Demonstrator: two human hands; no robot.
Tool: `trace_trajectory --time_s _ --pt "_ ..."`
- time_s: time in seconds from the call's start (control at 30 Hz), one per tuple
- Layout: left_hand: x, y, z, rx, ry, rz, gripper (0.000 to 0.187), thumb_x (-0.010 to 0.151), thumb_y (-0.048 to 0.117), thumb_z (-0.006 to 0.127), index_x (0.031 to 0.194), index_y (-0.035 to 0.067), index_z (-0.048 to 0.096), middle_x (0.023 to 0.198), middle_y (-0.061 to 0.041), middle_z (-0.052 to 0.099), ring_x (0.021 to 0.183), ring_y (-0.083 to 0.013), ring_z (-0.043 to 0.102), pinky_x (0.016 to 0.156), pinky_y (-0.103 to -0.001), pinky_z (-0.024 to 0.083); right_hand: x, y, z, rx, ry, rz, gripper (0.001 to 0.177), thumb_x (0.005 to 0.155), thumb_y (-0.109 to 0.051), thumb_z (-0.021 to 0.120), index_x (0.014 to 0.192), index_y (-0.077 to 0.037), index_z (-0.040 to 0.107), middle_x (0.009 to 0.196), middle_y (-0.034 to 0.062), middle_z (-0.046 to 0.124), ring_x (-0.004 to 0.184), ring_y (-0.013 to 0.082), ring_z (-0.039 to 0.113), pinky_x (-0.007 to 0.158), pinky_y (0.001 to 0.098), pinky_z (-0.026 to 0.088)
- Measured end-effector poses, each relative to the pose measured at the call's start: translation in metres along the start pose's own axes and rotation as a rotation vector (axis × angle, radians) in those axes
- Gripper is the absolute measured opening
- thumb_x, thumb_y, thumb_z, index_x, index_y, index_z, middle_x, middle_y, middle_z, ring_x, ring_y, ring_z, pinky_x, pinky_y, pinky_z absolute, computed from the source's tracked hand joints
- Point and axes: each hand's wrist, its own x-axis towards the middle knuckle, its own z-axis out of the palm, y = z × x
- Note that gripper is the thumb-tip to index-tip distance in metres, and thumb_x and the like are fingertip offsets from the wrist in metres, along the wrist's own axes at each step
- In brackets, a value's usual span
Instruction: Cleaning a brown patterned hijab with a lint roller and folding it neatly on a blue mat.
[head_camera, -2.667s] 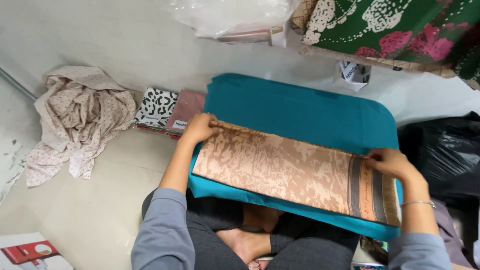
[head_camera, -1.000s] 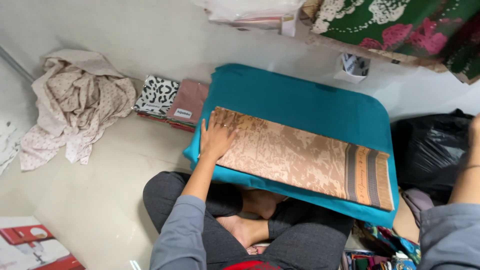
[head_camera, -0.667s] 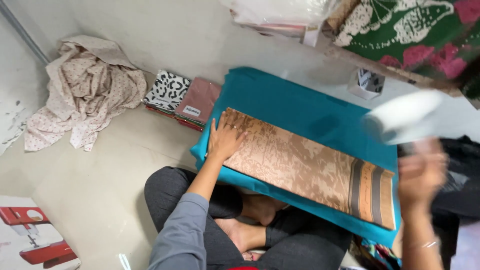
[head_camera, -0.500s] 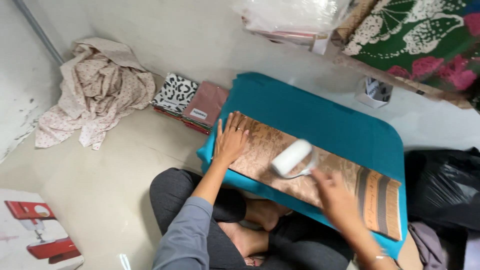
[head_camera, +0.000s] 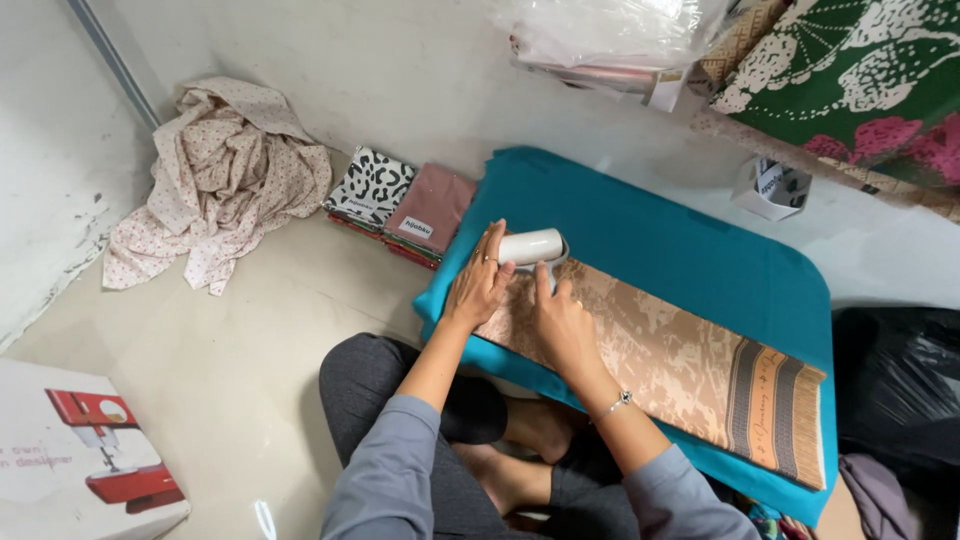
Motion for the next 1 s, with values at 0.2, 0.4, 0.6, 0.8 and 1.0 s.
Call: trace_trajectory --time_s 0.2,0.4,0.6,0.8,1.0 --pt "0.002 0.005 0.001 0.071 -0.134 -0.050 0.060 0.111 0.048 0.018 0.166 0.026 0.020 0.159 -0.017 0.044 0.151 -0.0415 0.030 0.112 -0.058 0.041 -0.056 -0.013 -0.053 0.048 -0.019 0.011 0.052 0.099 -0.013 0.051 0.150 -0.002 0.043 0.085 0.0171 0.059 0.051 0.0392 0.070 0.040 0.0485 0.056" --pt "0.003 -0.016 0.037 0.584 -0.210 -0.133 0.063 0.101 0.048 0.036 0.153 0.013 0.045 0.163 -0.004 0.038 0.153 -0.0308 0.025 0.114 -0.070 0.021 -0.107 -0.003 -0.071 -0.079 -0.195 0.010 0.067 0.088 -0.016 0.050 0.153 -0.005 0.036 0.084 0.0184 0.058 0.044 0.0369 0.065 0.039 0.0484 0.055" --pt "0.001 -0.021 0.044 0.659 -0.201 -0.121 0.065 0.103 0.053 0.036 0.158 0.020 0.037 0.170 0.000 0.022 0.158 -0.0272 0.009 0.119 -0.066 0.011 -0.051 0.008 -0.062 0.087 -0.124 0.120 0.065 0.088 -0.012 0.053 0.150 -0.004 0.038 0.096 0.0260 0.062 0.058 0.0459 0.066 0.052 0.0563 0.054" --pt "0.000 -0.024 0.047 0.661 -0.072 -0.063 0.061 0.095 0.047 0.050 0.154 0.028 0.047 0.165 0.002 0.035 0.154 -0.0274 0.023 0.115 -0.069 0.018 -0.038 0.006 -0.060 0.020 -0.048 0.174 0.051 0.097 -0.017 0.046 0.144 0.003 0.045 0.079 0.0243 0.062 0.048 0.0408 0.066 0.046 0.0505 0.058" --pt "-0.001 -0.024 0.046 0.629 -0.155 -0.096 0.066 0.097 0.057 0.044 0.156 0.026 0.043 0.168 0.000 0.027 0.155 -0.0289 0.018 0.116 -0.068 0.015 -0.104 0.005 -0.090 -0.023 -0.389 0.219 0.063 0.094 -0.016 0.047 0.155 -0.005 0.033 0.083 0.0200 0.062 0.054 0.0408 0.067 0.049 0.0524 0.056"
